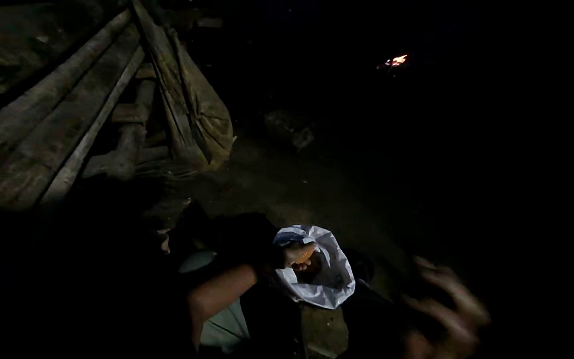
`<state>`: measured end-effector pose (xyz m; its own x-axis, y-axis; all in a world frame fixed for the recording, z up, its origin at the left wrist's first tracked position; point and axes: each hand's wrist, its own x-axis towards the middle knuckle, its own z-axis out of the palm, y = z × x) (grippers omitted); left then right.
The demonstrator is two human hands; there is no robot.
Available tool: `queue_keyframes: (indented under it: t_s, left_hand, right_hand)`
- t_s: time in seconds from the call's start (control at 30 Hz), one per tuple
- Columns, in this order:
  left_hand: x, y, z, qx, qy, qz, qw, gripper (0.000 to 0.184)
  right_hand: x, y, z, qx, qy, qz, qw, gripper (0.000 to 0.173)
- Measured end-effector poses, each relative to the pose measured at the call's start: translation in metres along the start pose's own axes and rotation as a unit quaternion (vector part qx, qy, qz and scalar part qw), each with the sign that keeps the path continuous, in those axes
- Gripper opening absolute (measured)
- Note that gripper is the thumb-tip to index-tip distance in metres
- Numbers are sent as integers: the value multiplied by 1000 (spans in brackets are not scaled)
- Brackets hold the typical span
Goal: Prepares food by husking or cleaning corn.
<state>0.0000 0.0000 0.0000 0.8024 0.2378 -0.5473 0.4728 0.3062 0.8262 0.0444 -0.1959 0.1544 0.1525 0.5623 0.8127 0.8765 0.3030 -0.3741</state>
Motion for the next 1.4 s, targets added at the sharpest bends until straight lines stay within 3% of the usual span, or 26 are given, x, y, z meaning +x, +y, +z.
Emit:
queue_keyframes:
  t_s: [0.03, 0.07, 0.1, 0.17, 0.23, 0.33, 0.4, 0.5, 0.6, 0.7, 0.8, 0.9, 1.0, 1.2, 1.4]
  left_hand:
    - [0, 0, 0, 30, 7, 25, 999, 55]
    - [-2, 4, 1, 47, 13, 35, 998, 56]
    - [-4, 9, 3, 34, 27, 20, 999, 59]
    - [-7, 15, 9, 36, 38, 4, 999, 62]
    - [-6, 15, 17, 61, 38, -2, 997, 59]
    - [-1, 15, 19, 57, 33, -1, 998, 56]
    - [2, 17, 18, 61, 31, 7, 998, 56]
    - [4, 16, 20, 68, 9, 13, 998, 55]
    - [6, 16, 16, 69, -33, 32, 997, 50]
    - [-1, 21, 12, 46, -33, 54, 997, 42]
    - [-12, 20, 9, -24, -48, 55, 997, 40]
    - [-6, 16, 2, -100, -113, 110, 982, 43]
    - [-6, 16, -4, -72, -128, 160, 976, 44]
    - [-9, 17, -11, -23, -116, 201, 973, 35]
    - [-21, 31, -15, 17, -74, 160, 984, 27]
  right_hand:
    - [-16, 16, 17, -23, -99, 115, 988, 25]
    - [-24, 31, 33, -67, -254, 220, 939, 31]
    - [-29, 49, 49, -93, -422, 300, 851, 34]
    - [-57, 79, 82, -120, -576, 322, 742, 48]
    - [-79, 87, 98, -105, -642, 306, 695, 69]
    - [-102, 87, 107, -25, -665, 252, 703, 52]
    - [-99, 78, 104, -6, -703, 233, 672, 42]
    - [-99, 80, 95, 39, -706, 216, 673, 37]
    - [-83, 93, 83, 44, -678, 284, 677, 44]
    - [-39, 109, 57, -8, -674, 375, 636, 45]
    - [-20, 135, 27, 47, -555, 436, 707, 20]
    - [-16, 156, 23, 149, -378, 478, 778, 22]
    - [-22, 155, 31, 211, -251, 480, 814, 19]
    - [-28, 149, 38, 289, -216, 403, 841, 17]
    - [-24, 146, 44, 280, -235, 397, 842, 12]
